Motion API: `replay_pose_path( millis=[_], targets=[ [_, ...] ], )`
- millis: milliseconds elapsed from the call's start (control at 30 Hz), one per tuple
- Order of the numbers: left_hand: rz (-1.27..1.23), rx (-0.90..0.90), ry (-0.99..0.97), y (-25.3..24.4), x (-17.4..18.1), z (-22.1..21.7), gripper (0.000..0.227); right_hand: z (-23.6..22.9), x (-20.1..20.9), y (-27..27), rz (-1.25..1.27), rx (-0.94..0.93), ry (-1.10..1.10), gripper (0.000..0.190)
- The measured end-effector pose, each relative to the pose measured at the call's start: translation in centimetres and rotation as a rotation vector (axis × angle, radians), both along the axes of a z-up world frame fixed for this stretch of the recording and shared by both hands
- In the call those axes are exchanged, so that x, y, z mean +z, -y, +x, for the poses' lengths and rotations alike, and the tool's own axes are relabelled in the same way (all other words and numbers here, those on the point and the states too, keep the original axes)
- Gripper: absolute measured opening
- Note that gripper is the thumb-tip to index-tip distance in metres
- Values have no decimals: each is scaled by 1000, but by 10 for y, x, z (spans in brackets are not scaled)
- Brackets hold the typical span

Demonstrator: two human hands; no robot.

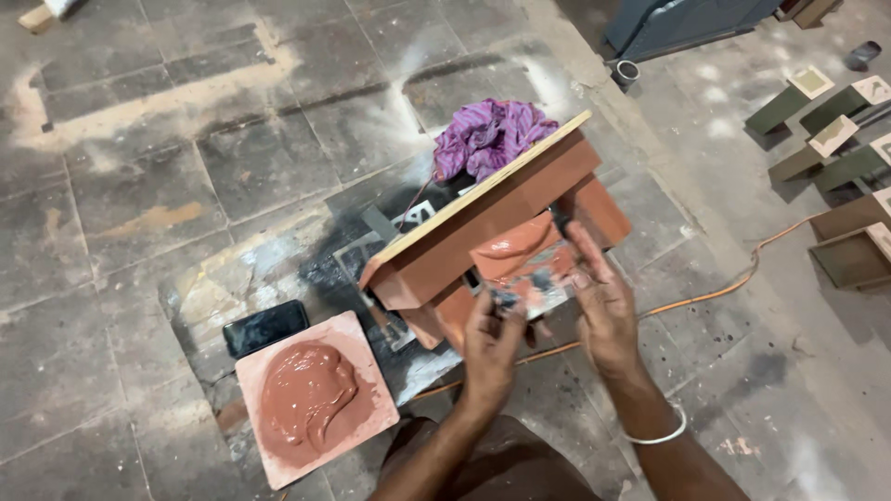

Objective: The person applies a pinkish paste to a small wooden stool using a small rectangular card. They repeatedly scoop the paste from a container and spread it over the stool's legs and top surface, smoothing the material by hand.

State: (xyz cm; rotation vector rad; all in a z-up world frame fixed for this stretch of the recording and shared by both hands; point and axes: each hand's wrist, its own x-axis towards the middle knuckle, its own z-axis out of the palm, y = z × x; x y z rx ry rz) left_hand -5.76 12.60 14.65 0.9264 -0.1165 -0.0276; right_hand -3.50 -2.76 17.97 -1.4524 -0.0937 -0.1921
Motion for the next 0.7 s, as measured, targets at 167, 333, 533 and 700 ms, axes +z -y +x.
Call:
replay_pose_path(
  millis=[167, 333, 533, 700],
  targets=[
    [-6, 0, -47, 13, 11, 33, 34, 37, 43, 54, -1160, -65, 595, 57],
    [9, 74, -54, 41, 2, 60, 33, 73, 33, 83, -1179, 101, 648, 54],
    [-103, 143, -201, 48, 11, 80, 25, 118, -10, 106, -85, 407, 228, 41],
    [-134, 102, -180, 44, 18, 84, 32, 212, -42, 121, 105, 230, 63, 51]
  ],
)
